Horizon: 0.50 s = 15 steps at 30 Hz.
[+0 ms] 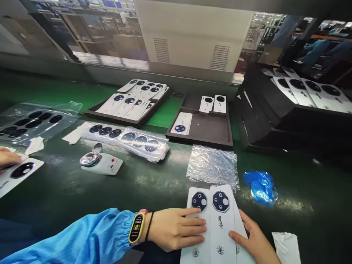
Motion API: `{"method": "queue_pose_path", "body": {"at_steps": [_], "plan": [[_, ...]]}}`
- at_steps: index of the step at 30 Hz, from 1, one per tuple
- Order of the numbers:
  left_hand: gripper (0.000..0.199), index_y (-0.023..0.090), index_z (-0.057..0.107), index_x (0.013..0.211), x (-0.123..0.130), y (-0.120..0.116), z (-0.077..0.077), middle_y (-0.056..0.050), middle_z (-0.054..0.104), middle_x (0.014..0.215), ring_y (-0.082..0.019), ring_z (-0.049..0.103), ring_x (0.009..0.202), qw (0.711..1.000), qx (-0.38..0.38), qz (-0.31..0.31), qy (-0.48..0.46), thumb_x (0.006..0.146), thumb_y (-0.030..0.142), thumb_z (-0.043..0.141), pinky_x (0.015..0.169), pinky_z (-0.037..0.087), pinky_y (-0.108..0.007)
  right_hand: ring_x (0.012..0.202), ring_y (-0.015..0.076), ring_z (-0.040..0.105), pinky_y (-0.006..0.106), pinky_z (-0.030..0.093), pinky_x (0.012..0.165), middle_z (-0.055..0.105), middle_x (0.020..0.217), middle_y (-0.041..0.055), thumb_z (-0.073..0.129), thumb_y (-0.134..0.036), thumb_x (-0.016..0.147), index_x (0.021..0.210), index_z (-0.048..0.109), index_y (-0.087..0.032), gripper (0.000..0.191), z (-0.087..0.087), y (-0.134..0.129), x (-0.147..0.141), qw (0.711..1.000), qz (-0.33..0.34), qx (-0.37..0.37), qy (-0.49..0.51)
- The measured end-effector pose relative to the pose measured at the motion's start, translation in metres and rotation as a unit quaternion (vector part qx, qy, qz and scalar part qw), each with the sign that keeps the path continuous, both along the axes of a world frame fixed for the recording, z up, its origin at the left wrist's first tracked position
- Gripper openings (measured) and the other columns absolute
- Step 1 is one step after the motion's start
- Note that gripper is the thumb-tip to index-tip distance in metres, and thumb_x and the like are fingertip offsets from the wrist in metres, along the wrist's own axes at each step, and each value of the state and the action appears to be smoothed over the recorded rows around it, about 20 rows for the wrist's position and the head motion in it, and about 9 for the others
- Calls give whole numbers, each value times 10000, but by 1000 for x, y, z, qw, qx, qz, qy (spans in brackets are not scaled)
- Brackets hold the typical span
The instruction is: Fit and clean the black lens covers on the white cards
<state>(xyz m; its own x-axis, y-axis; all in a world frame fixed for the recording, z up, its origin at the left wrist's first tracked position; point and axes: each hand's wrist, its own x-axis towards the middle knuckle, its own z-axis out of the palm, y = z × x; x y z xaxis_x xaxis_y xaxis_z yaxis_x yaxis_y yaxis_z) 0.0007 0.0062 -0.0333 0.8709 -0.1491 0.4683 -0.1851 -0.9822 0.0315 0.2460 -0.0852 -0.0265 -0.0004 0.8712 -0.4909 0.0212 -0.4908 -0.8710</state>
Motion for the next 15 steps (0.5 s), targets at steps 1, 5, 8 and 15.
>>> {"method": "queue_pose_path", "body": {"at_steps": [1,5,8,15], "plan": [[381,105,676,1002,-4,0,-1,-73,676,1089,-195,568,1090,1000,-4,5,4,932,115,302,1115,301,-405,940,319,655,427,544,801,708,992,102,727,-487,602,1049,668,-207,531,3,3,-2,1000,7,3,-18],[430,65,625,1096,-18,1,-2,-106,622,1184,-232,524,1147,998,-22,6,54,893,186,266,1134,229,-445,772,270,692,380,580,686,721,947,89,555,-587,752,1295,521,-190,674,4,-2,-1,993,-12,12,-113],[533,49,609,1123,-24,5,-2,-115,616,1191,-249,512,1160,997,-44,1,65,932,306,182,1147,180,-451,776,243,701,318,591,630,725,956,54,518,-561,799,1346,469,-230,641,-4,-17,10,971,-25,52,-234],[518,36,671,981,-8,0,2,-117,674,1062,-244,552,1091,999,-30,13,-2,980,239,195,1130,241,-418,522,215,656,305,541,400,704,718,59,336,-502,927,1221,608,-204,499,-10,-49,26,769,51,253,-584]]}}
